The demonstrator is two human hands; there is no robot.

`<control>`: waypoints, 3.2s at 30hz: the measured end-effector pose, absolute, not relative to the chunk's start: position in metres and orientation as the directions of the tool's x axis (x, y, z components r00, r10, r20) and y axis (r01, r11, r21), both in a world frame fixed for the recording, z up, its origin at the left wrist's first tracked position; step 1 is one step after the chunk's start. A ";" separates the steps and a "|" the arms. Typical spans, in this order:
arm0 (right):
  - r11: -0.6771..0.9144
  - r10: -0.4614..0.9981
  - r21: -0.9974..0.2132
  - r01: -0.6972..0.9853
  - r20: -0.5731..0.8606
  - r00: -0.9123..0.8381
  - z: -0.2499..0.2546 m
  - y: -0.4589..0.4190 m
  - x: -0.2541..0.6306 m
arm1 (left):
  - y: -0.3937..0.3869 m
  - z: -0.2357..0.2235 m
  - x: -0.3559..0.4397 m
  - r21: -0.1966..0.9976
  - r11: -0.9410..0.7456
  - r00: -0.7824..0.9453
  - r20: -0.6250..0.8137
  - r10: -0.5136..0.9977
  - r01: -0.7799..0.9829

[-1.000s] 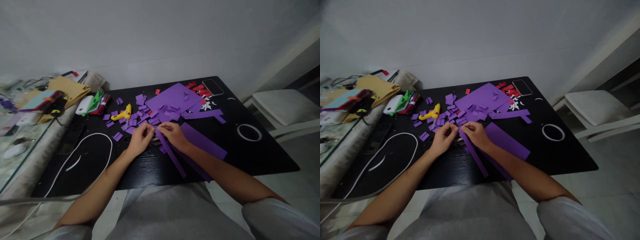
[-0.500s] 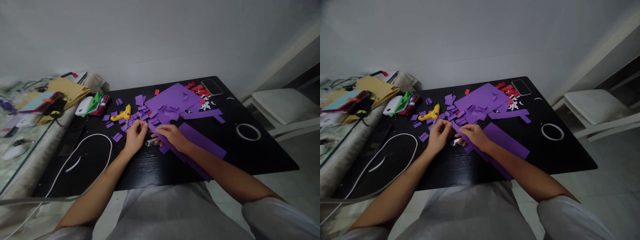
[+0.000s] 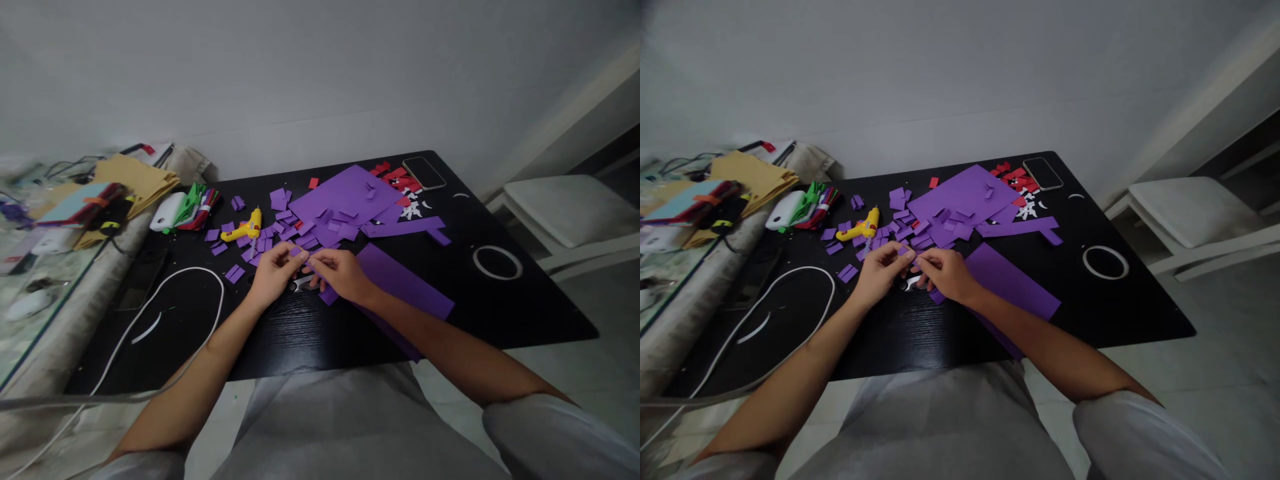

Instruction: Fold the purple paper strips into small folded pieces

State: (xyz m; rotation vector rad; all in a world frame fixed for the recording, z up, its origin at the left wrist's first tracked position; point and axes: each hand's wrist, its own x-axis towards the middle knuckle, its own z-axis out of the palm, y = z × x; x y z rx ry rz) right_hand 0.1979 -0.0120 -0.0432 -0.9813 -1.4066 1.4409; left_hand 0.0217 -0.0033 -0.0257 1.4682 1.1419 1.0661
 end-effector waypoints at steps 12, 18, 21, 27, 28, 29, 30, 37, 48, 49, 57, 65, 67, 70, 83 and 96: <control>-0.164 0.902 -0.976 -0.142 -0.090 -0.423 -0.032 -0.009 0.201 | 0.000 -0.021 0.015 0.990 -0.102 0.125 0.090 0.988 0.099; -0.021 0.928 -0.998 -0.054 0.001 -0.374 -0.036 -0.012 0.201 | -0.002 -0.023 0.016 0.998 -0.032 0.174 0.022 0.984 0.060; 0.029 0.934 -0.999 -0.029 0.037 -0.356 -0.037 -0.013 0.201 | 0.000 -0.024 0.014 0.996 -0.032 0.179 0.017 0.984 0.078; -0.078 0.909 -0.994 -0.078 -0.039 -0.415 -0.032 -0.011 0.202 | 0.004 -0.021 0.010 0.994 -0.041 0.142 0.027 0.989 0.099; -0.104 0.904 -0.991 -0.082 -0.060 -0.424 -0.031 -0.011 0.203 | 0.004 -0.021 0.010 0.995 -0.051 0.124 0.040 0.991 0.087; -0.122 0.901 -0.989 -0.085 -0.074 -0.428 -0.030 -0.011 0.203 | 0.004 -0.021 0.010 0.996 -0.056 0.107 0.049 0.993 0.066; -0.128 0.901 -0.988 -0.092 -0.077 -0.426 -0.030 -0.011 0.203 | 0.003 -0.022 0.011 0.998 -0.053 0.093 0.050 0.994 0.033; -0.001 0.942 -0.997 -0.080 0.026 -0.335 -0.032 -0.014 0.202 | -0.002 -0.025 0.017 0.998 0.057 0.160 -0.050 0.986 -0.039; -0.021 0.949 -0.996 -0.091 0.009 -0.315 -0.033 -0.013 0.202 | 0.000 -0.015 0.018 0.997 -0.062 0.163 0.053 0.985 0.051; -0.048 0.947 -0.994 -0.103 -0.013 -0.322 -0.032 -0.013 0.202 | 0.000 -0.016 0.017 0.996 -0.067 0.156 0.057 0.986 0.059; -0.100 0.944 -0.986 -0.132 -0.052 -0.326 -0.030 -0.014 0.201 | -0.001 -0.021 0.014 0.992 -0.119 0.106 0.113 0.988 0.048; -0.012 0.952 -0.994 -0.110 0.022 -0.306 -0.034 -0.013 0.202 | -0.002 -0.018 0.017 0.987 -0.091 0.178 0.067 0.982 0.131; -0.010 0.953 -0.994 -0.111 0.024 -0.302 -0.034 -0.013 0.202 | -0.002 -0.017 0.017 0.986 -0.107 0.182 0.082 0.980 0.130; -0.044 0.957 -0.992 -0.116 -0.008 -0.290 -0.034 -0.013 0.201 | -0.001 -0.018 0.016 0.982 -0.124 0.170 0.099 0.980 0.143; -0.017 0.957 -0.994 -0.107 0.015 -0.289 -0.035 -0.014 0.201 | -0.001 -0.020 0.014 0.984 -0.131 0.188 0.106 0.976 0.122; 0.016 0.966 -0.998 -0.066 0.033 -0.255 -0.033 -0.014 0.201 | -0.002 -0.018 0.017 0.981 -0.170 0.193 0.150 0.970 0.096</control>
